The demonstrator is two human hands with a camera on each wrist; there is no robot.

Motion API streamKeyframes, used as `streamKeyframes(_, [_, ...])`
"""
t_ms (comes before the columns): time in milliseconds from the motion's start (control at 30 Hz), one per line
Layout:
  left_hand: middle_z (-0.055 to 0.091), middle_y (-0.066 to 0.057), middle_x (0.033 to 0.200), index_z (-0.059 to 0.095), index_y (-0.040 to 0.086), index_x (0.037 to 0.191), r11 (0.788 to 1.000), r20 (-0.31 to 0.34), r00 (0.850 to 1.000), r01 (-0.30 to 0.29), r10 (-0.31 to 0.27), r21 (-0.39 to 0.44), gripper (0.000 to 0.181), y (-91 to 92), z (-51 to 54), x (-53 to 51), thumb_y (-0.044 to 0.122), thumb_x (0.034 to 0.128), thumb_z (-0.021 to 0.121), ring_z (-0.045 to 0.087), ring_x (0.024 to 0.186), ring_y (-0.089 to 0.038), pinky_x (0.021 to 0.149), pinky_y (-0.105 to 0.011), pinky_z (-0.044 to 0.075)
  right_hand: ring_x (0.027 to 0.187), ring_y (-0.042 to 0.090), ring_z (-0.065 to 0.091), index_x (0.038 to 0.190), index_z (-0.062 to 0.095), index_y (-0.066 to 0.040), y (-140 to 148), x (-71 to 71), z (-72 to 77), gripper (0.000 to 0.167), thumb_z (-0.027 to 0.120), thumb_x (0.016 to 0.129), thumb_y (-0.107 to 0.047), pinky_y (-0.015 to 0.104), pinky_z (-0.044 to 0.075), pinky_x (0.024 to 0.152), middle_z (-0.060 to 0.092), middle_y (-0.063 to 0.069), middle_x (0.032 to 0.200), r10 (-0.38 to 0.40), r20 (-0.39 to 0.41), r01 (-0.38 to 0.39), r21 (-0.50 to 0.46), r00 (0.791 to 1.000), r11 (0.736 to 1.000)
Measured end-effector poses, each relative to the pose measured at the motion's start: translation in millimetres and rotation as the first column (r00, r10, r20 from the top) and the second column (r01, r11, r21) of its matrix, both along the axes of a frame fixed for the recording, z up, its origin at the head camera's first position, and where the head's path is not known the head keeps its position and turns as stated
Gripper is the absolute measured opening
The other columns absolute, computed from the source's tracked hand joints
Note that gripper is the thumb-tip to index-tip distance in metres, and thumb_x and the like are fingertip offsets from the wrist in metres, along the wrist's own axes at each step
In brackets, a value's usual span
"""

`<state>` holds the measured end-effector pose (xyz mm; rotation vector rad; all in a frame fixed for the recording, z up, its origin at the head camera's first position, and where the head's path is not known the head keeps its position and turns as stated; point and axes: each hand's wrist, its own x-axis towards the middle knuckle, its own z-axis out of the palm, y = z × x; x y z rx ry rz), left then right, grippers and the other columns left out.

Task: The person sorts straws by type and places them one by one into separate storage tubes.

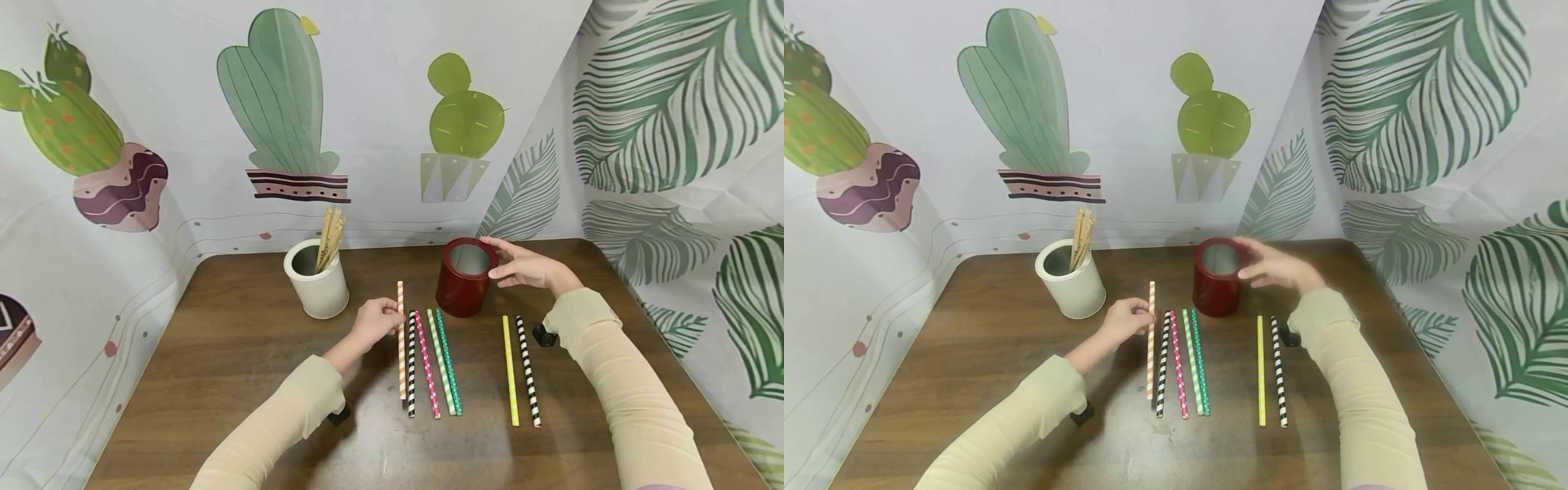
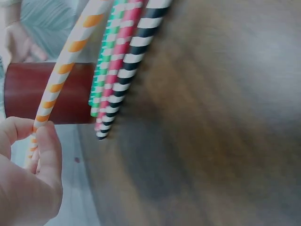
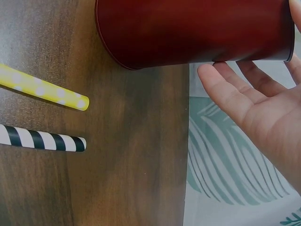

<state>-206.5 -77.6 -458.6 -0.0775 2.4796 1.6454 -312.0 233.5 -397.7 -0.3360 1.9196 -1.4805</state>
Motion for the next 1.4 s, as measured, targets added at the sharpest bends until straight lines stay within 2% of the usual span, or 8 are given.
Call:
streamKeyframes(133, [0.062, -0.006, 0.075, 0.059, -0.001, 0.092, 0.997, 0.050, 0.999, -0.021, 0.017, 0.074, 0.018, 1.6, 16.3, -7.3, 0.005, 0.0747, 0.061, 0.056, 0.054, -0.007, 0.058, -0.026, 0.054, 0.109, 0.022, 0.045, 0.143, 0.008, -0.025, 0, 0.4, -0.1, 0.082, 0.058, 0.082, -0.003, 0.041, 0.046, 0.084, 0.014, 0.015, 0.144, 0.001, 0.002, -0.001, -0.003, 1.000, 1.000])
streamKeyframes(300, [0.058, -0.002, 0.071, 0.057, 0.001, 0.088, 0.985, 0.038, 0.998, -0.053, 0.047, 0.167, 0.013, 2.2, 43.5, -21.5, 0.004, 0.0754, 0.060, 0.056, 0.056, -0.008, 0.061, -0.028, 0.054, 0.111, 0.024, 0.043, 0.143, 0.008, -0.025, 1, 0.9, 0.4, 0.082, 0.058, 0.082, -0.003, 0.041, 0.046, 0.084, 0.014, 0.014, 0.145, 0.001, 0.001, -0.001, -0.003, 1.000, 1.000])
streamKeyframes(467, [0.059, -0.002, 0.071, 0.056, 0.000, 0.088, 0.959, 0.012, 0.996, -0.086, 0.085, 0.269, 0.012, 1.6, 68.8, -37.9, 0.004, 0.0771, 0.059, 0.057, 0.058, -0.008, 0.056, -0.020, 0.051, 0.107, 0.020, 0.046, 0.143, 0.008, -0.026, 1, -0.2, -0.4, 0.082, 0.058, 0.082, -0.004, 0.041, 0.046, 0.085, 0.013, 0.013, 0.145, -0.004, 0.007, 0.004, -0.005, 1.000, 1.000])
streamKeyframes(667, [0.058, -0.001, 0.076, 0.053, 0.001, 0.093, 0.923, -0.016, 0.988, -0.136, 0.152, 0.359, 0.015, 5.1, 91.3, -50.6, 0.005, 0.0791, 0.059, 0.058, 0.062, -0.007, 0.058, -0.017, 0.050, 0.105, 0.017, 0.048, 0.143, 0.009, -0.027, 1, -1.3, -2.0, 0.082, 0.059, 0.082, -0.005, 0.047, 0.042, 0.091, 0.014, 0.011, 0.145, -0.003, 0.006, 0.003, -0.002, 1.000, 1.000])
streamKeyframes(900, [0.057, 0.001, 0.070, 0.051, 0.005, 0.084, 0.862, -0.052, 0.976, -0.159, 0.210, 0.482, 0.007, 14.4, 103.2, -62.8, 0.003, 0.0803, 0.057, 0.057, 0.058, -0.007, 0.058, -0.017, 0.050, 0.104, 0.015, 0.048, 0.143, 0.008, -0.027, 0, -1.0, -1.6, 0.082, 0.058, 0.082, -0.004, 0.042, 0.045, 0.087, 0.014, 0.012, 0.145, -0.004, 0.004, 0.004, -0.003, 1.000, 1.000])
streamKeyframes(1133, [0.057, -0.001, 0.072, 0.051, 0.005, 0.086, 0.787, -0.036, 0.961, -0.202, 0.273, 0.582, 0.008, 25.0, 110.4, -71.5, 0.003, 0.0812, 0.057, 0.057, 0.060, -0.008, 0.058, -0.017, 0.049, 0.104, 0.015, 0.048, 0.143, 0.008, -0.026, 0, -0.8, -0.9, 0.082, 0.057, 0.082, -0.002, 0.043, 0.044, 0.088, 0.015, 0.013, 0.144, -0.012, 0.008, 0.012, -0.002, 1.000, 1.000])
streamKeyframes(1233, [0.057, -0.001, 0.075, 0.051, 0.004, 0.090, 0.782, -0.032, 0.957, -0.216, 0.288, 0.585, 0.011, 31.6, 112.1, -74.6, 0.004, 0.0812, 0.057, 0.058, 0.062, -0.007, 0.060, -0.017, 0.049, 0.103, 0.015, 0.049, 0.143, 0.007, -0.025, 0, -1.0, -0.9, 0.082, 0.057, 0.082, -0.002, 0.041, 0.044, 0.087, 0.016, 0.014, 0.144, -0.014, 0.007, 0.014, 0.004, 1.000, 1.000])
streamKeyframes(1400, [0.054, -0.001, 0.078, 0.051, 0.002, 0.095, 0.804, -0.072, 0.954, -0.204, 0.292, 0.558, 0.015, 46.4, 110.1, -76.8, 0.006, 0.0822, 0.057, 0.059, 0.072, -0.015, 0.065, -0.021, 0.050, 0.105, 0.016, 0.047, 0.143, 0.008, -0.027, 1, -1.8, -2.3, 0.082, 0.058, 0.082, -0.004, 0.047, 0.041, 0.090, 0.017, 0.013, 0.144, -0.013, 0.000, 0.013, 0.006, 1.000, 1.000])
